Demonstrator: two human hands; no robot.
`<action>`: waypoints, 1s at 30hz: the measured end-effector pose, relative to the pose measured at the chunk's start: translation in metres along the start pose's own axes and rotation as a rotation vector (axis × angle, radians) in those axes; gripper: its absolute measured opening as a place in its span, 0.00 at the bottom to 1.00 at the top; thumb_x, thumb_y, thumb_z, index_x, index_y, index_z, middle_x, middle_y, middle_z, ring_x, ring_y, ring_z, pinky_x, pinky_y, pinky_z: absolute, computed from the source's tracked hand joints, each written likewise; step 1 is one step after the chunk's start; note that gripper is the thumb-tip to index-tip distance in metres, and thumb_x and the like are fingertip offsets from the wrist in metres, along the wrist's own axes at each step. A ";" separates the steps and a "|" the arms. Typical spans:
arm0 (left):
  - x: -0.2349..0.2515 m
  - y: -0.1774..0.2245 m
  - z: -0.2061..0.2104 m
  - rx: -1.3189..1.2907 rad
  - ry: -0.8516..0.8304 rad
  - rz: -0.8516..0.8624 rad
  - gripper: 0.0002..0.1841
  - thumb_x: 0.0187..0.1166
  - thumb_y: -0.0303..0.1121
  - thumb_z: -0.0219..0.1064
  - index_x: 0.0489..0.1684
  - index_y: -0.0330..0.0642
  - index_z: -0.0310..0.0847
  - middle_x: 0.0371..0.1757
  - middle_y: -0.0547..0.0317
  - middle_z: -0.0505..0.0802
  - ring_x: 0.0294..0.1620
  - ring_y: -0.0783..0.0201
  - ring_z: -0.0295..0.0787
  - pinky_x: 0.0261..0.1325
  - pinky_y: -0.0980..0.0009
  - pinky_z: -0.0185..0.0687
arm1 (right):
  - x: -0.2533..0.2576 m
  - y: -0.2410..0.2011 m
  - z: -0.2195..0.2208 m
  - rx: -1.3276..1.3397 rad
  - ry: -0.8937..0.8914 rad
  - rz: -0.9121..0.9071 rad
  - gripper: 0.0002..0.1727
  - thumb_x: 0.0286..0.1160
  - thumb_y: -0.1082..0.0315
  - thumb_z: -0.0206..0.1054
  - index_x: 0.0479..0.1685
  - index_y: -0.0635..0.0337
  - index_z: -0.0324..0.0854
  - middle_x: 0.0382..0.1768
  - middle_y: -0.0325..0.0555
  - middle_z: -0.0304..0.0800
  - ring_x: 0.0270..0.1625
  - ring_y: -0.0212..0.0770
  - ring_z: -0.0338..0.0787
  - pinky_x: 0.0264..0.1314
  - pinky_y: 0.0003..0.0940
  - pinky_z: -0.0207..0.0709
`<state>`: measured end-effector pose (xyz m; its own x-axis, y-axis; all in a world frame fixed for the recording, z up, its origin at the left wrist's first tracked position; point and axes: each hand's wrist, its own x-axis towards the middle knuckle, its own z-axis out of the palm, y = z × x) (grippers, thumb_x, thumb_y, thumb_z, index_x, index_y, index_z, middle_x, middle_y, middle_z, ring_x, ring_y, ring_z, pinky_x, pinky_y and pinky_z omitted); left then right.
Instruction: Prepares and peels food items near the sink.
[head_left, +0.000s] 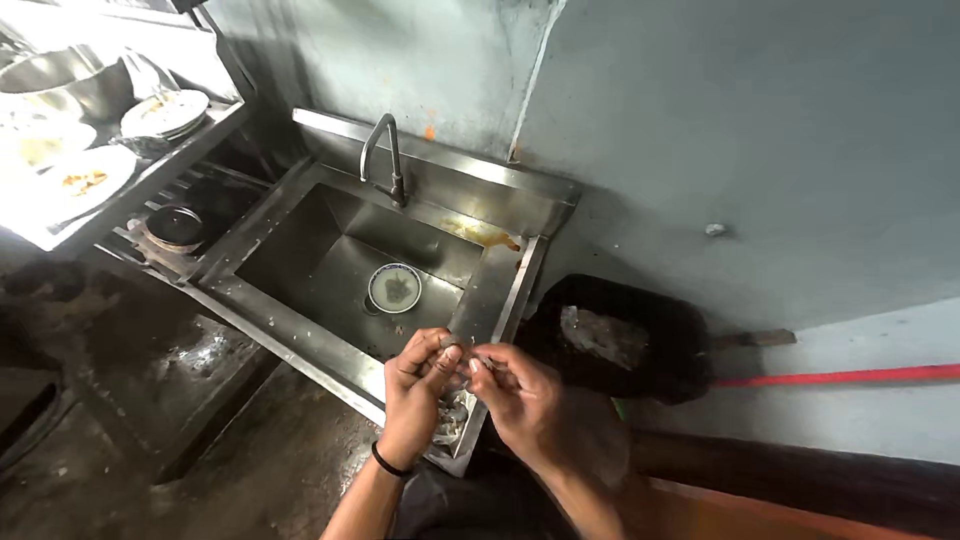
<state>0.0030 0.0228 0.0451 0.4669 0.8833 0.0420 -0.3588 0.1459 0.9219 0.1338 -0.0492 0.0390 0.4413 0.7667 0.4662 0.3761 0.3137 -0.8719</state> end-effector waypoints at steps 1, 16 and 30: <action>-0.003 0.001 0.008 -0.093 0.069 -0.060 0.08 0.82 0.24 0.66 0.46 0.37 0.92 0.49 0.50 0.91 0.38 0.63 0.88 0.44 0.67 0.89 | -0.002 0.003 0.002 -0.081 0.041 -0.097 0.10 0.74 0.63 0.74 0.47 0.57 0.90 0.35 0.35 0.93 0.33 0.27 0.91 0.34 0.23 0.91; -0.010 0.011 -0.008 0.348 -0.096 0.277 0.10 0.86 0.25 0.61 0.51 0.37 0.91 0.54 0.51 0.90 0.47 0.59 0.91 0.50 0.63 0.93 | 0.014 -0.035 -0.010 -0.491 -0.184 -0.136 0.08 0.67 0.64 0.72 0.33 0.57 0.94 0.31 0.34 0.92 0.31 0.20 0.89 0.34 0.15 0.86; -0.005 0.017 -0.014 0.267 -0.207 0.173 0.10 0.86 0.24 0.61 0.50 0.34 0.89 0.52 0.49 0.90 0.42 0.59 0.92 0.47 0.64 0.94 | 0.022 -0.036 -0.027 -0.175 -0.307 0.235 0.07 0.74 0.61 0.71 0.41 0.51 0.92 0.32 0.30 0.94 0.31 0.26 0.93 0.34 0.23 0.91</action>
<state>-0.0171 0.0270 0.0548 0.5812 0.7719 0.2574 -0.2361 -0.1427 0.9612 0.1521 -0.0590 0.0846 0.2786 0.9455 0.1687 0.4381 0.0312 -0.8984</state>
